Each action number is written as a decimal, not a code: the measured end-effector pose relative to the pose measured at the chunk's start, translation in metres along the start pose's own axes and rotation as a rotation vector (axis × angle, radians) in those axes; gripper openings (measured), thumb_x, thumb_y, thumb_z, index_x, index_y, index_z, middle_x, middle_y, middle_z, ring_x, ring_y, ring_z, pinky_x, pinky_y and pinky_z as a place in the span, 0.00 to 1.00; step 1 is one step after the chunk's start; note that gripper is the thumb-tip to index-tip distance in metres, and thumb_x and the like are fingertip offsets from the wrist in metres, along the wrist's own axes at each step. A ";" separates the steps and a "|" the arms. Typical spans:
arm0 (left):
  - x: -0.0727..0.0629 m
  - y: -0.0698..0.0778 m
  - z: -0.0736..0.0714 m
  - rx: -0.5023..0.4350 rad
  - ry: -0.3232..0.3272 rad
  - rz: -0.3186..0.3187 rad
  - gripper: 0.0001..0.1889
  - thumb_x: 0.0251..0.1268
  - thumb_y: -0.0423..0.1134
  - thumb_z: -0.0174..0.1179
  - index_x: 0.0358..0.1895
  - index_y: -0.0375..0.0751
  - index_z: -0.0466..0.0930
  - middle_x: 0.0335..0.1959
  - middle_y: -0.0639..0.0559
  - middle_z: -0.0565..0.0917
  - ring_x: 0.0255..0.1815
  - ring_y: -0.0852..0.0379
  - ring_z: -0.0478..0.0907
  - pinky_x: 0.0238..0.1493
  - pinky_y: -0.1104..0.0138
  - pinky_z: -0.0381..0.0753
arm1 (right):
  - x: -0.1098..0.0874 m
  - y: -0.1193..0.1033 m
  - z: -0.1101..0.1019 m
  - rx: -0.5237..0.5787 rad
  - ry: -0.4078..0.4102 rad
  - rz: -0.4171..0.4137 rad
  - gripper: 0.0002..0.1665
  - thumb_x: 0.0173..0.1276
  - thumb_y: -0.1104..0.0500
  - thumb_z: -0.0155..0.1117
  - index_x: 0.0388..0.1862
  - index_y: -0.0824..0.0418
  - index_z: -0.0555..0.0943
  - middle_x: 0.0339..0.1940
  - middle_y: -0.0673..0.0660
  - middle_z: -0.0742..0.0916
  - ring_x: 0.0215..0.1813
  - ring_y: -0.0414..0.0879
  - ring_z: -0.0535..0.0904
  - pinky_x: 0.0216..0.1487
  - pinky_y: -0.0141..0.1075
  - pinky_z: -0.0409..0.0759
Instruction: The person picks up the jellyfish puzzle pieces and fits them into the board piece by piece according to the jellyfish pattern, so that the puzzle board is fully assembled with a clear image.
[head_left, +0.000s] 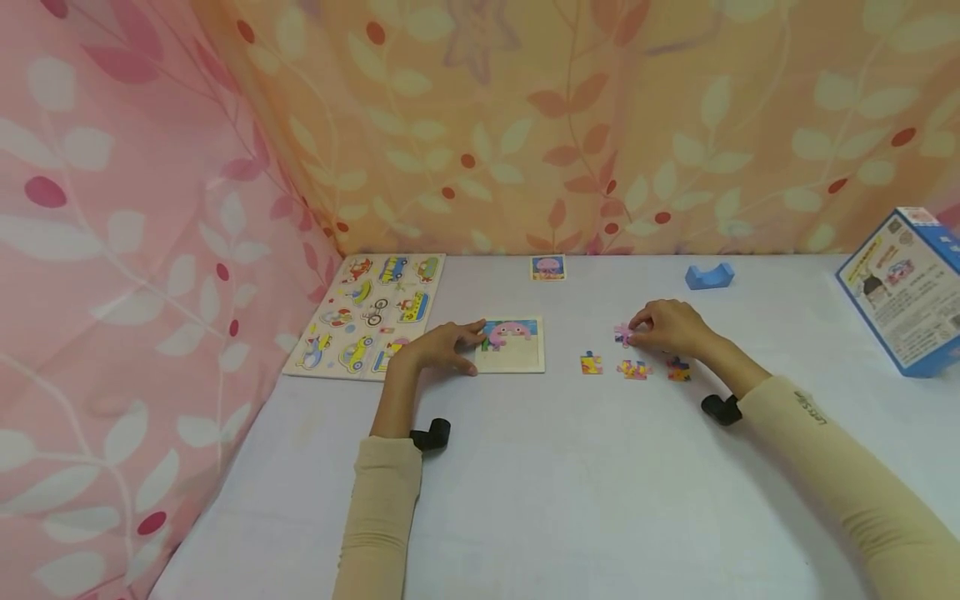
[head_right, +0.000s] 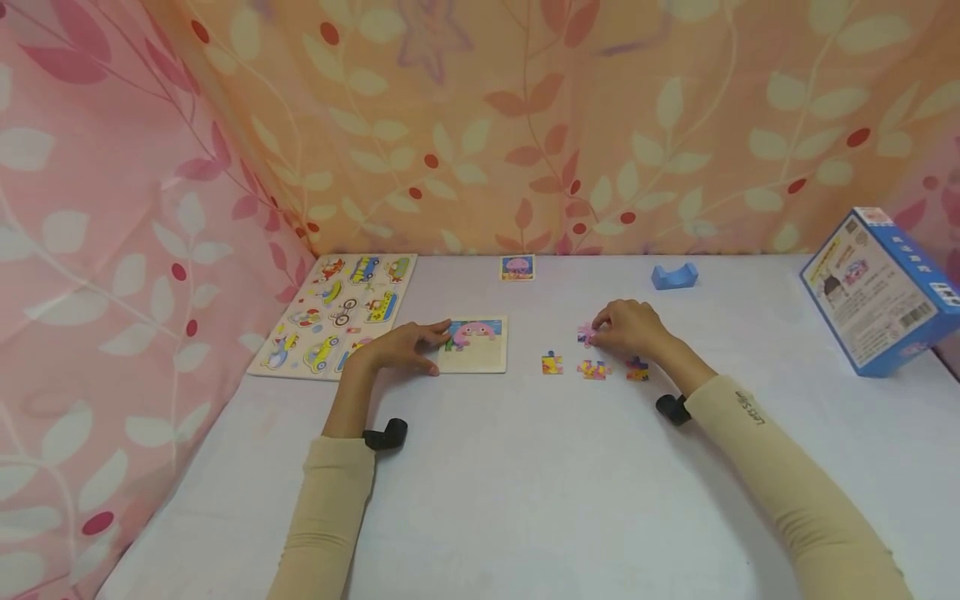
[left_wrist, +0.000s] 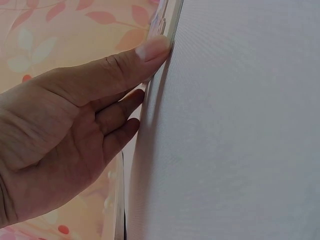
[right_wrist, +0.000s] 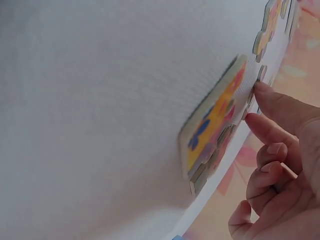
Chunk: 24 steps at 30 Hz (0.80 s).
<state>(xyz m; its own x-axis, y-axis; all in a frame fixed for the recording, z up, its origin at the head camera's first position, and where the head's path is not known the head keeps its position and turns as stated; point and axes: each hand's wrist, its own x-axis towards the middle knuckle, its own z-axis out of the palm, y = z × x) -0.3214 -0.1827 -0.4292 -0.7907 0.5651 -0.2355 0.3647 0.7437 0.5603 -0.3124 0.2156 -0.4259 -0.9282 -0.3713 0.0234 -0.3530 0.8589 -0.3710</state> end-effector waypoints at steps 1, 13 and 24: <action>0.000 0.000 0.000 -0.001 -0.001 0.003 0.35 0.47 0.41 0.69 0.62 0.46 0.69 0.73 0.58 0.54 0.75 0.53 0.46 0.73 0.56 0.49 | 0.000 0.000 0.000 0.000 0.005 0.000 0.19 0.55 0.52 0.67 0.42 0.63 0.84 0.39 0.61 0.85 0.35 0.48 0.73 0.33 0.35 0.65; 0.000 0.000 -0.002 -0.006 -0.012 0.029 0.35 0.47 0.40 0.69 0.63 0.44 0.68 0.73 0.56 0.54 0.75 0.52 0.46 0.73 0.56 0.48 | 0.005 0.003 0.001 -0.002 -0.014 0.009 0.20 0.55 0.50 0.67 0.41 0.64 0.83 0.35 0.58 0.83 0.33 0.48 0.70 0.31 0.34 0.63; -0.001 0.001 -0.002 -0.007 -0.016 0.030 0.34 0.48 0.39 0.69 0.63 0.43 0.68 0.73 0.55 0.54 0.75 0.52 0.46 0.73 0.56 0.49 | 0.014 -0.007 -0.004 -0.005 -0.025 -0.006 0.19 0.55 0.48 0.67 0.40 0.59 0.84 0.32 0.55 0.81 0.30 0.46 0.69 0.27 0.33 0.63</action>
<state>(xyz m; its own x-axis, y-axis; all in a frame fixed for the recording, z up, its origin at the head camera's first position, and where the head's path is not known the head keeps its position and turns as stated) -0.3211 -0.1832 -0.4262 -0.7714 0.5929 -0.2312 0.3845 0.7237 0.5730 -0.3229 0.2059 -0.4188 -0.9227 -0.3856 0.0023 -0.3597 0.8584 -0.3659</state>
